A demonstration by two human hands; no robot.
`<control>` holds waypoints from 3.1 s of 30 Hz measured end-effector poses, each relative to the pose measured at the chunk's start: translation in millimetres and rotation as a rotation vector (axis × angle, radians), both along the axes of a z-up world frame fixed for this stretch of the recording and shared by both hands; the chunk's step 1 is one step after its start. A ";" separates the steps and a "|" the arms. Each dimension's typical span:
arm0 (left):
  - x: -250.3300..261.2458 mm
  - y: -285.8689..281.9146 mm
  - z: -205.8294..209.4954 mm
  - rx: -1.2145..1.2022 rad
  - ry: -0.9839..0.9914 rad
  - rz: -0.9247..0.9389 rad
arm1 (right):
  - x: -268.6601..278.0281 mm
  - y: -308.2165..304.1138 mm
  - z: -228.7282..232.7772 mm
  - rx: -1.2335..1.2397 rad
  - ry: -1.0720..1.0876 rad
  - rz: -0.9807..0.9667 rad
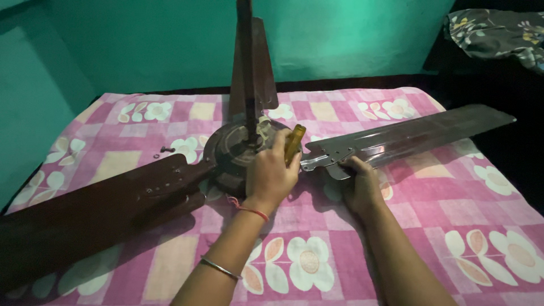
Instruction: The person attaches fan blades to the motor housing using a screwdriver. They place each blade, insert screws, and tighten them sequentially while the fan rests on a bed.
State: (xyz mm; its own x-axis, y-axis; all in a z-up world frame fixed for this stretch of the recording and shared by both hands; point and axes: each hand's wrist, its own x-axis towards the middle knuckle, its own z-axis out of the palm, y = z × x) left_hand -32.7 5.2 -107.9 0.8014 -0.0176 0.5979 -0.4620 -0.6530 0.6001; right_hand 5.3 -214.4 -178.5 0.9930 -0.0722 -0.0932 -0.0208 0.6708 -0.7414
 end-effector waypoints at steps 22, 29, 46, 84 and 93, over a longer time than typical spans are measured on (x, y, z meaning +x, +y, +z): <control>-1.7 -1.4 -4.8 0.070 -0.042 0.008 | -0.8 -4.3 1.9 0.014 0.015 0.060; -3.2 -0.9 -2.1 0.015 -0.025 -0.012 | -1.9 -2.6 7.1 0.039 0.013 0.068; -4.4 -2.1 1.6 0.005 -0.047 -0.007 | -0.8 -7.8 -10.4 -1.147 -0.024 -1.053; -8.2 19.8 4.5 -0.250 -0.064 -0.140 | -36.2 36.0 56.4 -1.705 -0.828 -0.185; -12.8 24.2 7.2 -0.250 -0.032 -0.244 | 3.3 55.1 26.1 -1.774 -0.573 -0.161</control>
